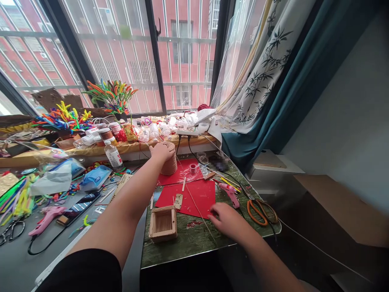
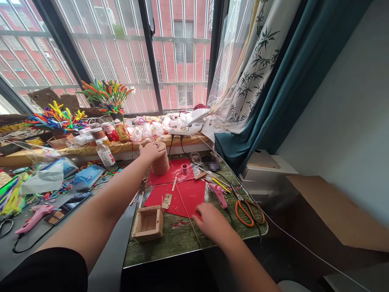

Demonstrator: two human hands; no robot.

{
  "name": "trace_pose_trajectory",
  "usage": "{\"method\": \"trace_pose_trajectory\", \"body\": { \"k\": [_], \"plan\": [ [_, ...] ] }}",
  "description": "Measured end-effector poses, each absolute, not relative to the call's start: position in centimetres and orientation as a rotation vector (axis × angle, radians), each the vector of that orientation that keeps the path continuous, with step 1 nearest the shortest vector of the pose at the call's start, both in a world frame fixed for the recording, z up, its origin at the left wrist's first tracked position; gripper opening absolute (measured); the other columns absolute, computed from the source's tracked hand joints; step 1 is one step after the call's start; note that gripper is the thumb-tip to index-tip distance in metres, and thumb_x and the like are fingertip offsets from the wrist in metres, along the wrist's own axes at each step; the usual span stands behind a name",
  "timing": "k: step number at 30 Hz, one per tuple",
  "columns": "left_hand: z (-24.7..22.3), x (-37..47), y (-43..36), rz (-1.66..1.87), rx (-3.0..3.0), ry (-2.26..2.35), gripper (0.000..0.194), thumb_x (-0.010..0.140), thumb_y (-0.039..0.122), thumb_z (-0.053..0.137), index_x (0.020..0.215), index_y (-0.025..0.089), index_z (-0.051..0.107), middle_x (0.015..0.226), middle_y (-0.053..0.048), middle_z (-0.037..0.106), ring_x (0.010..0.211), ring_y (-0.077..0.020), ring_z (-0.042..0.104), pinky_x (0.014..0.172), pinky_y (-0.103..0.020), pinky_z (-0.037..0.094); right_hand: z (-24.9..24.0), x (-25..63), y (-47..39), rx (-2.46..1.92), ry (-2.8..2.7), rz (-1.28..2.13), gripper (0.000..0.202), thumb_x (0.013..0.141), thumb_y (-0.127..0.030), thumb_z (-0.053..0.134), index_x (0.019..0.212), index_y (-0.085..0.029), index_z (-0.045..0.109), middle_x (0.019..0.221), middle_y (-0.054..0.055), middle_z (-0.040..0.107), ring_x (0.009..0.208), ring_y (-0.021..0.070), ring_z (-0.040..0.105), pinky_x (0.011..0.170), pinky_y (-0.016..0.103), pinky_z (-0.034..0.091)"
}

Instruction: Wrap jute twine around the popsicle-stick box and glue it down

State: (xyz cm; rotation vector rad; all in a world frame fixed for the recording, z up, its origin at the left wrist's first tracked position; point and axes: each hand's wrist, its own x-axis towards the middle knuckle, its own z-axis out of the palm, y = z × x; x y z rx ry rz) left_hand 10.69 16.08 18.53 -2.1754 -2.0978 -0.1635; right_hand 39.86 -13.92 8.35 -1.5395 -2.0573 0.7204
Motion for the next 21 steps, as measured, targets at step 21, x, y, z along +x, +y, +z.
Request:
{"method": "trace_pose_trajectory", "body": {
  "k": [21],
  "plan": [
    [19.7,10.4,18.6,-0.189,-2.159,-2.137,0.098,0.088,0.087,0.015,0.153,0.025,0.055,0.170,-0.014,0.033,0.155,-0.0504,0.020,0.117,-0.077,0.017,8.0,32.4,-8.7,-1.402,-1.631,1.052,0.028,0.099,-0.033,0.044,0.092,-0.018,0.067,0.083,0.003,0.065,0.080,0.0202,0.059,0.077,0.030,0.046]
  ]
}}
